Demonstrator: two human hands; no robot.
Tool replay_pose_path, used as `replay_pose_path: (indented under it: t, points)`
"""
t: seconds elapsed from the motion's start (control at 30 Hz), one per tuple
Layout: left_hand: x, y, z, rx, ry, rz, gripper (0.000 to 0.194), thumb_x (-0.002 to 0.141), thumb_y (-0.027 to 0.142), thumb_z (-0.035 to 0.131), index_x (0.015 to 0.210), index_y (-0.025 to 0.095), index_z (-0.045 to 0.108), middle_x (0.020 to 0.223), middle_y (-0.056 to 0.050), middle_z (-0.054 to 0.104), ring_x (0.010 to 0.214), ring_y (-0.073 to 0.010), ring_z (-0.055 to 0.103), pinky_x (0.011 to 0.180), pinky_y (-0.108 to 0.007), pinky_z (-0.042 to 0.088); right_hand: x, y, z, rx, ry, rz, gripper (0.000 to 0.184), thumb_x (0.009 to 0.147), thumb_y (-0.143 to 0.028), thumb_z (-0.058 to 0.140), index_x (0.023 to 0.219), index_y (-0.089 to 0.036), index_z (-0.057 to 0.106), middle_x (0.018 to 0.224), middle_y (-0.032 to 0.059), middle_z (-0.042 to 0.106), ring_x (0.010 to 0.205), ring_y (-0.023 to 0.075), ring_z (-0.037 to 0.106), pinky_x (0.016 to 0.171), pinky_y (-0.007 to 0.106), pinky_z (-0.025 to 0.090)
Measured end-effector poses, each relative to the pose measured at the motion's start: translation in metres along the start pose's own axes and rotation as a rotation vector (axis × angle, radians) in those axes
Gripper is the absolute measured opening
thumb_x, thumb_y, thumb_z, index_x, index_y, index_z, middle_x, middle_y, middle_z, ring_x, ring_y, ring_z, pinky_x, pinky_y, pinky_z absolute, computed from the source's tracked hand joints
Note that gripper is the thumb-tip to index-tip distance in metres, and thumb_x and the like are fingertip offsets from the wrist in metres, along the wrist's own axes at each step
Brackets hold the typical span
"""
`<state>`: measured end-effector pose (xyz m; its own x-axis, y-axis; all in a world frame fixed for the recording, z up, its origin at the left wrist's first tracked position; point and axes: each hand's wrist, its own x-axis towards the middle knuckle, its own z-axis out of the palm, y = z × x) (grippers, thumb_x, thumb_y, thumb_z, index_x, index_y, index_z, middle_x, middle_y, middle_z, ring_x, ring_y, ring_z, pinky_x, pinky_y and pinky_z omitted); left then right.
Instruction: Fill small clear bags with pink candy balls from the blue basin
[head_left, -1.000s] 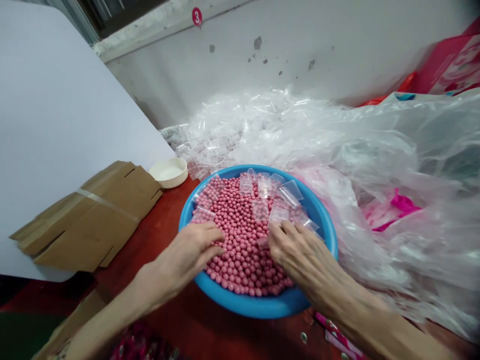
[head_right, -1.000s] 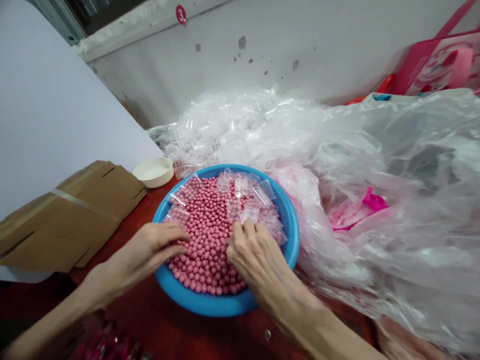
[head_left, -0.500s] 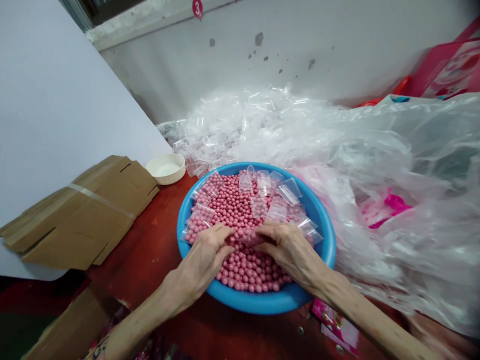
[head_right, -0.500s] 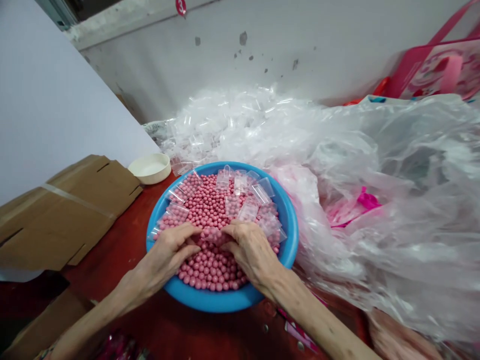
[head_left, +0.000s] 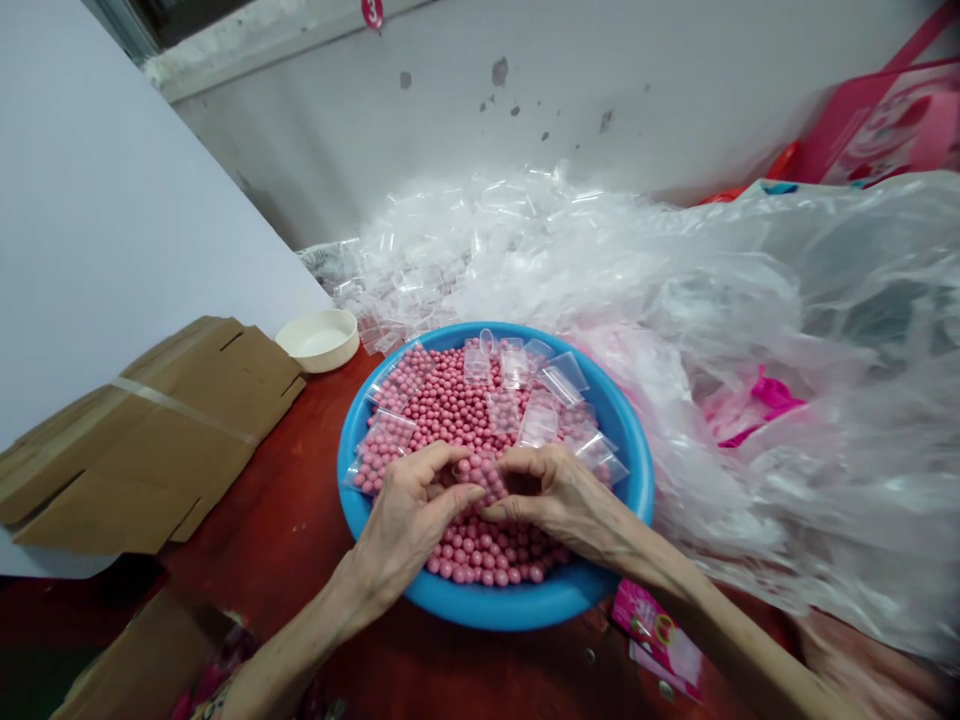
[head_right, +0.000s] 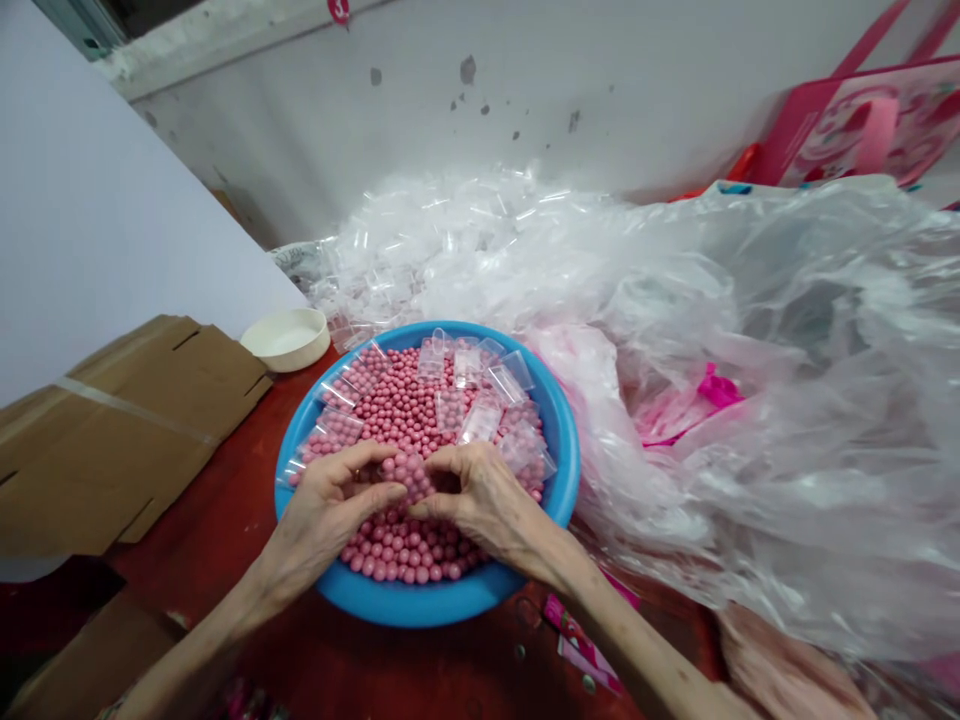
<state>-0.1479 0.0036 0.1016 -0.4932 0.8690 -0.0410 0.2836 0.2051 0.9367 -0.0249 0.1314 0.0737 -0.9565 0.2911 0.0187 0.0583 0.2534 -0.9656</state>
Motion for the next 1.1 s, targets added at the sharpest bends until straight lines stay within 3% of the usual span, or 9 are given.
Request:
replay_pose_path:
  t: [0.23,0.43,0.57,0.67,0.8,0.87,1.0,1.1]
  points:
    - [0.006,0.004,-0.011,-0.016,-0.029,-0.016,0.018,0.076,0.026,0.064,0.092,0.017,0.070,0.077,0.000,0.067,0.065,-0.0093,0.056,0.059,-0.019,0.046,-0.001,0.002,-0.001,-0.012,-0.051,-0.012,0.024,0.079,-0.028,0.062,0.063,-0.015,0.049,0.062,-0.0051,0.037,0.058,0.0092,0.034,0.054,0.023,0.024]
    - [0.015,0.006,-0.016,-0.131,-0.139,-0.146,0.012,0.075,0.023,0.064,0.081,0.016,0.070,0.055,0.004,0.059,0.044,-0.0055,0.050,0.043,-0.015,0.040,0.000,0.001,-0.001,-0.097,-0.071,-0.023,0.034,0.077,-0.022,0.065,0.058,-0.016,0.038,0.059,-0.0071,0.031,0.056,0.0078,0.029,0.053,0.023,0.021]
    - [0.015,0.005,-0.017,-0.100,-0.150,-0.165,0.014,0.074,0.024,0.065,0.084,0.016,0.070,0.056,0.004,0.061,0.043,-0.0054,0.051,0.043,-0.015,0.041,-0.001,0.001,-0.001,-0.161,-0.075,-0.014,0.036,0.077,-0.020,0.066,0.058,-0.016,0.037,0.057,-0.0079,0.030,0.055,0.0072,0.029,0.053,0.024,0.020]
    - [0.014,0.005,-0.018,0.058,-0.158,-0.071,0.015,0.076,0.024,0.064,0.086,0.016,0.070,0.063,0.002,0.066,0.049,-0.0079,0.055,0.048,-0.018,0.044,-0.002,0.002,-0.001,-0.215,-0.073,-0.021,0.036,0.076,-0.017,0.068,0.058,-0.016,0.037,0.057,-0.0083,0.032,0.056,0.0068,0.030,0.054,0.024,0.020]
    - [0.018,0.005,-0.021,0.349,-0.195,0.194,0.014,0.079,0.018,0.059,0.086,0.016,0.071,0.078,-0.001,0.072,0.069,-0.0118,0.062,0.065,-0.021,0.047,-0.003,0.002,-0.001,-0.248,-0.073,-0.030,0.038,0.076,-0.016,0.068,0.059,-0.015,0.034,0.057,-0.0088,0.031,0.055,0.0061,0.029,0.054,0.023,0.020]
    - [0.020,0.005,-0.023,0.431,-0.250,0.228,0.015,0.081,0.019,0.057,0.085,0.017,0.071,0.076,0.000,0.071,0.068,-0.0117,0.061,0.064,-0.022,0.045,-0.003,0.002,0.000,-0.269,-0.067,-0.026,0.038,0.076,-0.014,0.068,0.059,-0.015,0.034,0.057,-0.0088,0.031,0.055,0.0061,0.029,0.054,0.024,0.019]
    - [0.022,0.005,-0.024,0.377,-0.322,0.040,0.013,0.079,0.019,0.055,0.082,0.017,0.067,0.068,0.002,0.065,0.059,-0.0098,0.056,0.054,-0.020,0.042,-0.003,0.001,0.001,-0.319,-0.068,-0.009,0.036,0.078,-0.014,0.066,0.058,-0.015,0.036,0.057,-0.0081,0.034,0.055,0.0066,0.031,0.054,0.025,0.019]
    - [0.022,0.004,-0.022,0.245,-0.306,-0.122,0.012,0.075,0.017,0.054,0.081,0.016,0.065,0.066,0.003,0.061,0.053,-0.0087,0.054,0.049,-0.019,0.042,-0.003,-0.001,0.001,-0.351,-0.046,0.003,0.034,0.078,-0.015,0.066,0.058,-0.015,0.039,0.058,-0.0076,0.037,0.057,0.0070,0.033,0.055,0.025,0.020]
